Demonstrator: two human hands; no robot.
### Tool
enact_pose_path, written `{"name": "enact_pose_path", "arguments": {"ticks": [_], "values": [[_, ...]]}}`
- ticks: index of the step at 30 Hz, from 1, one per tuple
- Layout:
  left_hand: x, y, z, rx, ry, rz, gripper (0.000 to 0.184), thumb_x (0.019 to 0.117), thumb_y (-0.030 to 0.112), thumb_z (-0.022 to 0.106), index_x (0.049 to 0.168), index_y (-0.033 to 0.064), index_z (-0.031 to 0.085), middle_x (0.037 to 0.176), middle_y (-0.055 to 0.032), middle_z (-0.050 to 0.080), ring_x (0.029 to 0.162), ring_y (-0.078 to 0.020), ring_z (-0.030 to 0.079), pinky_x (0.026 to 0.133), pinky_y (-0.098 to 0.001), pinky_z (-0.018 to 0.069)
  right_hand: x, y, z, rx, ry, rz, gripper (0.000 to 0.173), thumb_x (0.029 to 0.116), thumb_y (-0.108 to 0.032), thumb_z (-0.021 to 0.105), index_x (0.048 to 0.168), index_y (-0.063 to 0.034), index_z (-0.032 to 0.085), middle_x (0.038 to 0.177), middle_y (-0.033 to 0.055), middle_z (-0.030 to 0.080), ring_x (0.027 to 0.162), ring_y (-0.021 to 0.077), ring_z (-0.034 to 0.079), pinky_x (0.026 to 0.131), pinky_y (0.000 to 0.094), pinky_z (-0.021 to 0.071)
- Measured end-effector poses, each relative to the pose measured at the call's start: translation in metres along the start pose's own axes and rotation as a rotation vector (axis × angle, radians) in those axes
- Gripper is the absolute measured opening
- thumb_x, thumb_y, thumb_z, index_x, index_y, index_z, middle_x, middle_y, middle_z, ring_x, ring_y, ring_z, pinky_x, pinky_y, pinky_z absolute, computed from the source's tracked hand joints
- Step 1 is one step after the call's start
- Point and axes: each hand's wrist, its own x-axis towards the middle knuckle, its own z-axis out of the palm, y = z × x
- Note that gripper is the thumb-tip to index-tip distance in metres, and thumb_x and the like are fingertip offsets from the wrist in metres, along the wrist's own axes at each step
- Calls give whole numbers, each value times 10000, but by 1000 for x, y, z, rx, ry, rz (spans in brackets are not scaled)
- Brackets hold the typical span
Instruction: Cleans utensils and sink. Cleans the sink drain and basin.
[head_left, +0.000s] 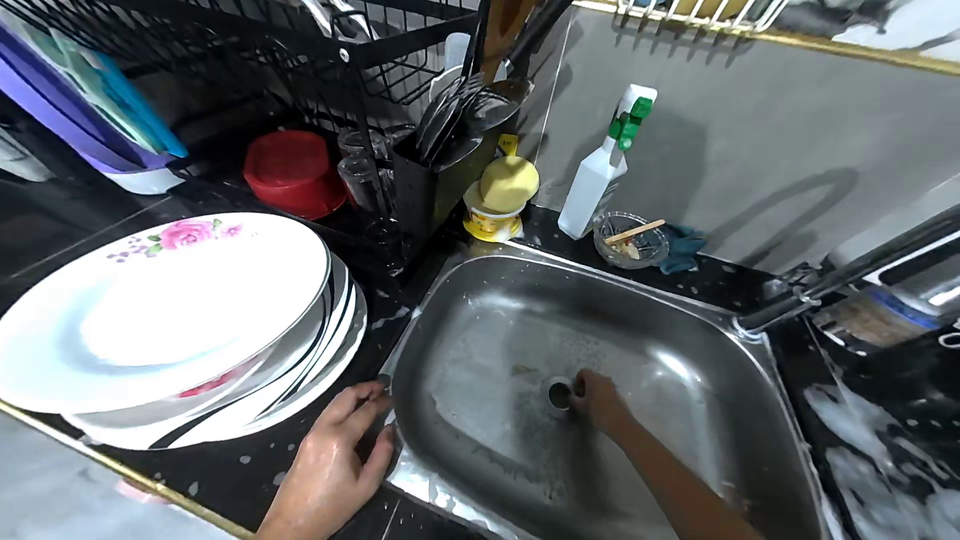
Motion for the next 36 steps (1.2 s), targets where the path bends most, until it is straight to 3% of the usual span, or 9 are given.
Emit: {"name": "enact_pose_path", "arguments": {"ticks": [2,6,9,14,18,24,26,33,36], "values": [[0,-1,0,-6,-3,3,380,865,266,528,1008,15,776,1181,-200,700,1087,-313,685,928,-411,558,2,11,-1,202,14,-1,377,989,-175,660,1285,51,599,1222,237,639,1138,328,628,1005,472,489],[0,-1,0,-3,-7,3,379,859,262,531,1014,18,776,1180,-198,698,1084,-302,684,930,-396,555,1,20,4,618,-50,4,241,1005,-104,621,1192,49,619,1022,141,631,814,163,608,753,320,521],[0,-2,0,-1,-5,7,374,865,269,531,1005,26,779,1182,-190,699,1083,-290,683,932,-385,553,-6,5,15,696,-165,-58,208,1030,-106,571,1176,33,621,978,99,629,798,127,607,745,297,525],[1,1,-3,-13,-28,-7,366,866,248,541,1014,9,775,1194,-211,691,1095,-306,678,937,-401,551,-6,-5,20,446,-196,-290,224,1026,-111,553,1147,31,676,1057,135,668,905,163,626,840,337,518],[0,1,-2,-10,-8,3,374,868,262,530,1003,16,778,1176,-206,697,1081,-299,681,931,-385,551,-4,7,-17,120,12,-141,323,1054,-62,438,1267,22,666,1292,236,649,1249,350,597,1099,489,427],[1,2,-4,-5,-43,-15,357,866,243,546,1015,16,778,1189,-204,694,1093,-321,679,942,-422,552,-7,-5,12,-368,-138,-289,466,988,7,487,1428,-105,595,1465,156,566,1375,406,483,1101,583,391],[1,3,-5,-5,-48,-17,357,863,242,549,1014,13,778,1188,-209,692,1092,-324,678,942,-422,551,-4,-12,22,-533,-165,-299,482,989,12,506,1462,-79,541,1506,181,509,1398,444,435,1084,627,370],[2,3,-4,-2,-37,-11,353,863,245,544,1001,21,780,1177,-196,697,1077,-306,682,930,-404,554,-7,-14,24,-501,-169,-237,444,961,1,517,1385,-86,615,1445,147,577,1390,396,453,1094,590,364],[1,1,-2,-3,-26,-15,355,861,247,541,996,23,781,1183,-191,697,1083,-307,682,934,-406,555,-7,-17,28,-534,-154,-214,501,977,2,515,1468,-94,536,1521,179,490,1431,431,396,1112,629,339]]}}
